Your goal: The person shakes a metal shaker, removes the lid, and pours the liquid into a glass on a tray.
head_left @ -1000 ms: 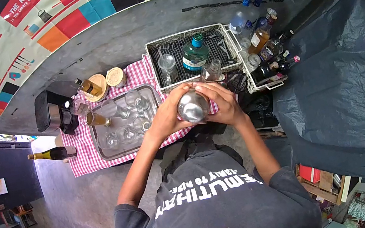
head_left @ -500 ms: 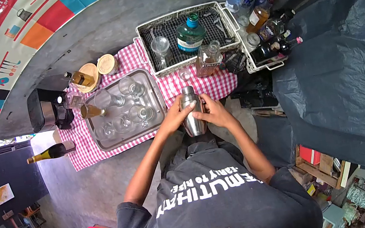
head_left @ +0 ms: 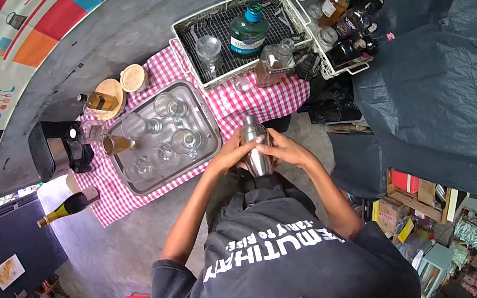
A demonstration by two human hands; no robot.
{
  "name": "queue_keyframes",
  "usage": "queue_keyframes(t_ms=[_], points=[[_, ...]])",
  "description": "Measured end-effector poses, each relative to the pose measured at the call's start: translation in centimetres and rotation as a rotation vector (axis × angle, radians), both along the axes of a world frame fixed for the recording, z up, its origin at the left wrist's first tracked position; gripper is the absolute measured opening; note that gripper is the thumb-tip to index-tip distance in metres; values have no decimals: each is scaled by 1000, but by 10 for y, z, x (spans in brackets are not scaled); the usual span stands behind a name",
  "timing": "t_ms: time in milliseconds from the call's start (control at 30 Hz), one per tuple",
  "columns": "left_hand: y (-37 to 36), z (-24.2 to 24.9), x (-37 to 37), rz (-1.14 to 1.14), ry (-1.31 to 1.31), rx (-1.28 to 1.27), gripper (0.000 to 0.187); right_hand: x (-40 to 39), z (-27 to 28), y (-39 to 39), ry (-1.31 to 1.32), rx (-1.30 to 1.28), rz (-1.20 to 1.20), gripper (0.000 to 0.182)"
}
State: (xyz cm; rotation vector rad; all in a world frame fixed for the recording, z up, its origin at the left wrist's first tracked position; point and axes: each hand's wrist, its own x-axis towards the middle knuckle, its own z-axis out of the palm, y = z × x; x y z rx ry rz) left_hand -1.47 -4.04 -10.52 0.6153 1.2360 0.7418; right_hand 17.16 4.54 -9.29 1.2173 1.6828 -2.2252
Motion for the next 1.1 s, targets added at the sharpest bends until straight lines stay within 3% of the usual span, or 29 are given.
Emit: queue_keyframes(t_ms=[67,133,167,333,400,467,533,600,667,767,800,833,967,1067,1100], points=[[-2,-6,-4,51,104,250,82,0,-13,1,87,63,6,93],[1,7,-7,92,86,340,80,-6,-11,2,226,343,7,101],[3,14,-10,106,114,422,77,-8,-7,3,231,356,2,101],[9,65,-25,131,286,684,84,-36,57,8,273,594,-9,111],[9,77,-33,130,395,764,82,-43,69,7,288,861,-32,104],[13,90,-43,55,574,1019,80,-52,74,7,348,924,-78,97],[18,99,-54,48,586,1124,78,-58,78,9,438,1181,-92,96],[19,109,-66,-29,626,1256,77,-68,84,10,450,1238,-121,90],[19,114,-74,-27,610,1330,76,-79,89,14,639,1498,-109,84],[21,110,-86,-57,703,1489,76,-91,99,7,643,1611,-158,72],[22,110,-88,-51,736,1546,71,-94,99,5,630,1670,-174,68],[21,109,-89,-44,768,1598,66,-95,104,3,597,1720,-175,53],[20,107,-97,-67,809,1738,51,-103,97,0,613,1833,-224,36],[27,85,-97,-26,757,1794,61,-105,84,-4,566,1773,-267,36],[26,80,-94,-10,689,1687,65,-104,78,-2,518,1771,-239,52]])
